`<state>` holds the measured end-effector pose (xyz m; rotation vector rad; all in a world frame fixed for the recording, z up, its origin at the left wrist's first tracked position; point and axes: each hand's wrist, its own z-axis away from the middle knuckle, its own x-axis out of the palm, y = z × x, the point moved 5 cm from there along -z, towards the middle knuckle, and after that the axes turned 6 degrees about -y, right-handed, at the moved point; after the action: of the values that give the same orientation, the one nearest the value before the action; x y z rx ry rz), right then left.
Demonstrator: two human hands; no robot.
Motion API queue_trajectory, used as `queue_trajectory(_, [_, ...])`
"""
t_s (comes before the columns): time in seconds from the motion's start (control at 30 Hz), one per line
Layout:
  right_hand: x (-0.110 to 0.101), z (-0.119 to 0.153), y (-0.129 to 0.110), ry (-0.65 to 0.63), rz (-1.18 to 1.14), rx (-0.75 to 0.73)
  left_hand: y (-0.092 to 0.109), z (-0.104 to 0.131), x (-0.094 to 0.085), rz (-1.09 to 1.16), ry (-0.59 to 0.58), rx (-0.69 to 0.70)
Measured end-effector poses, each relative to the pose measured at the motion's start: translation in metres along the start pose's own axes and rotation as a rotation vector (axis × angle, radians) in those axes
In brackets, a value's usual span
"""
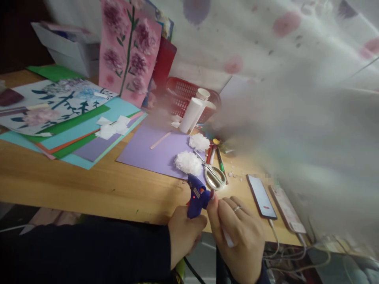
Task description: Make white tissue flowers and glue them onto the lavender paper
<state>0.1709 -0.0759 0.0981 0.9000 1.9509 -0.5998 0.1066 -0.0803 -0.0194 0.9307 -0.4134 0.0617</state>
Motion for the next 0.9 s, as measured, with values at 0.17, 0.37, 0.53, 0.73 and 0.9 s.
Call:
queue_trajectory(0.17, [0.000, 0.001, 0.000, 0.021, 0.044, 0.006, 0.001, -0.001, -0.001, -0.053, -0.011, 0.033])
queue_trajectory(0.37, [0.003, 0.000, 0.002, 0.018, 0.065, 0.064, 0.005, -0.002, -0.003, -0.051, -0.042, 0.050])
queue_trajectory(0.53, [0.006, 0.001, 0.006, 0.026, 0.052, 0.067, 0.004, -0.006, -0.006, -0.089, -0.037, 0.059])
queue_trajectory(0.73, [0.010, 0.002, 0.008, 0.021, -0.008, 0.088, 0.002, -0.007, -0.005, -0.067, -0.064, 0.032])
queue_trajectory(0.9, [0.015, 0.004, 0.013, 0.029, -0.075, 0.127, 0.007, -0.001, -0.005, -0.022, -0.085, 0.096])
